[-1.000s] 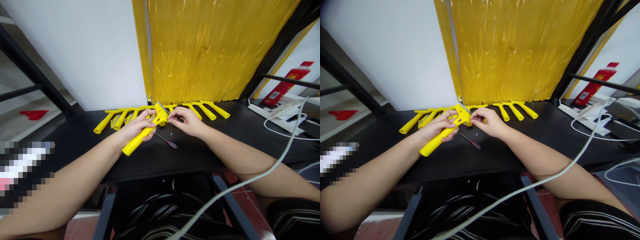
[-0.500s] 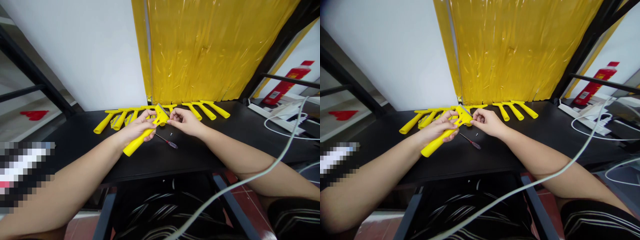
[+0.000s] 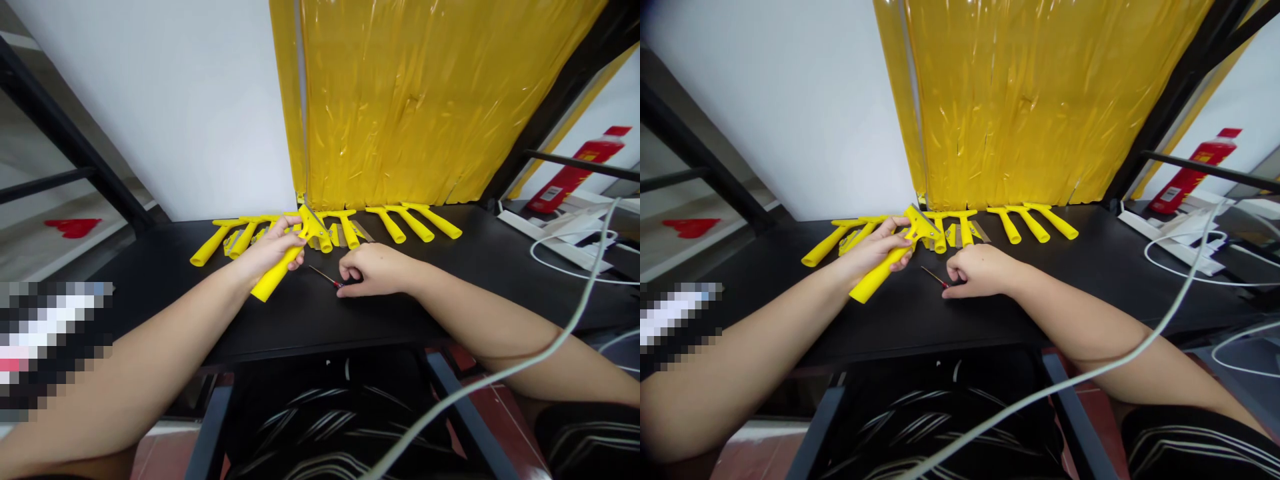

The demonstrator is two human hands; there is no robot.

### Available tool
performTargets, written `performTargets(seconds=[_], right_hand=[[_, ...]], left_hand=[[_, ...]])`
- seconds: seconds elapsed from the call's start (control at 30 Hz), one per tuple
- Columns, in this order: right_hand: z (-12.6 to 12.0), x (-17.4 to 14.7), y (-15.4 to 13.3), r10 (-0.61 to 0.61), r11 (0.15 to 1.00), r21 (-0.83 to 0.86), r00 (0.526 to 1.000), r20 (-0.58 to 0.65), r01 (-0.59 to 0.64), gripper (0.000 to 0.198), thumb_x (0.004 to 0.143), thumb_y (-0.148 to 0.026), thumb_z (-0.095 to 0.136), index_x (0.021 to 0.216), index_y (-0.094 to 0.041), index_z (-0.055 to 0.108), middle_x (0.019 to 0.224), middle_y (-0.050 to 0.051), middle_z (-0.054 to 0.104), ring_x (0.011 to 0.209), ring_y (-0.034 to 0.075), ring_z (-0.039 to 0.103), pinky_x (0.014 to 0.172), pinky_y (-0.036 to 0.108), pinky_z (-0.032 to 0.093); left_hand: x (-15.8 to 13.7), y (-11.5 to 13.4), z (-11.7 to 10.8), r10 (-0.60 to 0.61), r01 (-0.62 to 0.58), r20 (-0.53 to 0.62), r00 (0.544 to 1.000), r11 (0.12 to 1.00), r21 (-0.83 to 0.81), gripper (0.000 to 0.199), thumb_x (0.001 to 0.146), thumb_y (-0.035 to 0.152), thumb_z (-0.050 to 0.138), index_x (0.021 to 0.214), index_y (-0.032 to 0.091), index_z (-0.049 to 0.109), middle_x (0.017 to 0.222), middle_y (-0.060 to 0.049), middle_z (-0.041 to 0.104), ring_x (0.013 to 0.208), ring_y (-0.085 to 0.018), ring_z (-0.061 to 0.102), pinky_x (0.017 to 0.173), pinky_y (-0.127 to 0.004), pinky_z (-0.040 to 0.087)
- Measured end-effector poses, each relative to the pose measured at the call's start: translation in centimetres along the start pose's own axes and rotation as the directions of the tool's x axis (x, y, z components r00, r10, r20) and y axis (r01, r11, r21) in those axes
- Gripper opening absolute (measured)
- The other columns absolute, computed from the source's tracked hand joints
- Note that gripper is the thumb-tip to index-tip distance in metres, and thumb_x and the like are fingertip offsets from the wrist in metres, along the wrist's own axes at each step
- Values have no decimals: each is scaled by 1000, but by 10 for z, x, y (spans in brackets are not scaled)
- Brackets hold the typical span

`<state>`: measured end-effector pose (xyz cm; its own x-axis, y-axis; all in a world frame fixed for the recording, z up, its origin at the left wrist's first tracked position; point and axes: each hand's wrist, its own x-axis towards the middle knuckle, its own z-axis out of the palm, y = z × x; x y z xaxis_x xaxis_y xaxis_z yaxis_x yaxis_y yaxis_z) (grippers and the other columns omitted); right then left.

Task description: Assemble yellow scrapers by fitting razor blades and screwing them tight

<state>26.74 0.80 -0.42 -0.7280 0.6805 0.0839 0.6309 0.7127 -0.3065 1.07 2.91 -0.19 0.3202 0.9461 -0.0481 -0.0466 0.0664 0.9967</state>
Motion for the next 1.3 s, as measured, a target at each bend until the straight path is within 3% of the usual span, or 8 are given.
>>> performTargets(seconds=[0.13, 0.27, 0.4, 0.5, 1.3], right_hand=[[5, 1, -4, -43, 997, -56, 999, 22, 44, 22, 87, -30, 75, 72, -21, 61, 71, -1, 68, 64, 14, 53, 61, 31, 32], [4, 0, 4, -49, 999, 16, 996, -81, 51, 20, 87, -25, 69, 70, -21, 59, 67, -1, 63, 60, 13, 51, 61, 30, 34], [-2, -1, 22, 86, 983, 178, 955, -284, -35, 16, 90, -31, 66, 79, -20, 63, 67, -1, 63, 58, 13, 54, 63, 30, 39], [-4, -2, 35, 182, 971, 210, 921, -344, -114, 18, 88, -33, 67, 76, -20, 61, 69, 1, 64, 60, 15, 55, 61, 30, 40], [-5, -4, 38, 190, 962, 253, 923, -335, -107, 19, 86, -35, 67, 75, -21, 61, 67, 1, 61, 60, 15, 54, 60, 31, 41]], left_hand=[[1, -1, -4, 38, -38, 4, 999, 999, 11, 55, 81, 15, 72, 128, 27, 46, 61, 5, 61, 44, -14, 58, 43, -19, 38], [2, -2, -6, 48, -48, -1, 999, 999, 15, 56, 80, 14, 72, 128, 27, 46, 62, 4, 61, 47, -15, 60, 44, -19, 38], [1, 0, -6, 35, -35, -19, 999, 999, 20, 55, 79, 13, 71, 126, 26, 46, 65, 2, 63, 50, -16, 61, 43, -19, 38], [1, 1, -5, 40, -40, -33, 999, 999, 18, 56, 77, 11, 71, 125, 25, 46, 68, 1, 64, 52, -17, 62, 42, -19, 38], [0, 2, -5, 35, -35, -28, 999, 999, -1, 53, 80, 11, 70, 124, 25, 45, 66, 2, 61, 52, -16, 62, 43, -19, 38]])
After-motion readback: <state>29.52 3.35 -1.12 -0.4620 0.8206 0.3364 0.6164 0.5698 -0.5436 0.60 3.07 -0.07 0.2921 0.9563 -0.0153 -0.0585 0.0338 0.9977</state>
